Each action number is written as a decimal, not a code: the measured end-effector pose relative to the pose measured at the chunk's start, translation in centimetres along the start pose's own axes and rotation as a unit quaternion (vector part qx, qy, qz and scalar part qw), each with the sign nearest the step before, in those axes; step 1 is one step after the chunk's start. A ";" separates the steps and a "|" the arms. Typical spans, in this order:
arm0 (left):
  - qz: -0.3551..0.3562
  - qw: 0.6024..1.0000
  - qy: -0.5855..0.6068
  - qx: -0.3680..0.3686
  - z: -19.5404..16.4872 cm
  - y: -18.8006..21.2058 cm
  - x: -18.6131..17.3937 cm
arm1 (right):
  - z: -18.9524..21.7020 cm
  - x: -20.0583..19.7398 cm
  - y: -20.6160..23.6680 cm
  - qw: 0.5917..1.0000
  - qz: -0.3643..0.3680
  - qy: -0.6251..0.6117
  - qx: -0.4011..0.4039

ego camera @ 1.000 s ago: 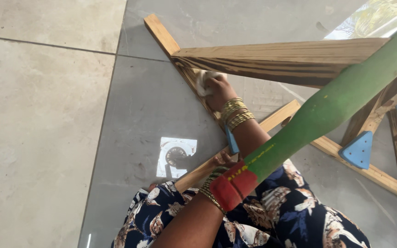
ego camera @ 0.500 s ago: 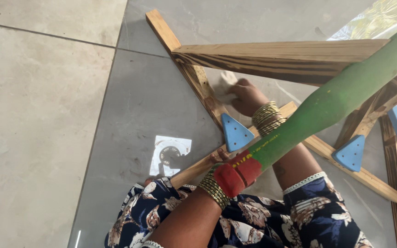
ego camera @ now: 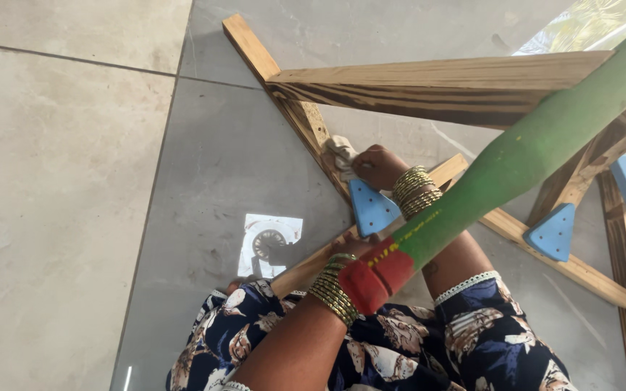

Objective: The person sits on the floor and wipes wooden furniture frame parts and blue triangular foam pieces with a cloth, moving the cloth over each piece by hand. A green foam-covered stick rests across the frames while the person wipes the wood pieces one at a time.

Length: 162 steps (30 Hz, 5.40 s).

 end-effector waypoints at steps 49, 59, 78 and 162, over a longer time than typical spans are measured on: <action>0.035 0.968 -0.008 -0.249 2.8 -0.5 0.6 | -4.5 -0.6 13.3 0.971 -0.192 0.141 0.008; 0.034 0.967 -0.010 -0.253 3.4 -0.1 -0.5 | -0.7 5.2 16.2 0.934 -0.348 -0.023 0.081; 0.065 0.971 -0.002 -0.230 2.8 0.0 -0.7 | -4.7 1.0 17.8 0.938 -0.325 -0.013 0.123; 0.073 0.971 0.009 -0.229 2.6 -1.6 -0.5 | -15.5 -8.9 12.1 0.852 -0.507 0.020 0.127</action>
Point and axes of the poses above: each hand's wrist, its own y-axis away from the middle knuckle, its own x-axis out of the palm, z = x × y, the point moved 4 cm from there along -y, towards the middle knuckle, and after that the axes turned 12 degrees about x, right-handed, at the moved point
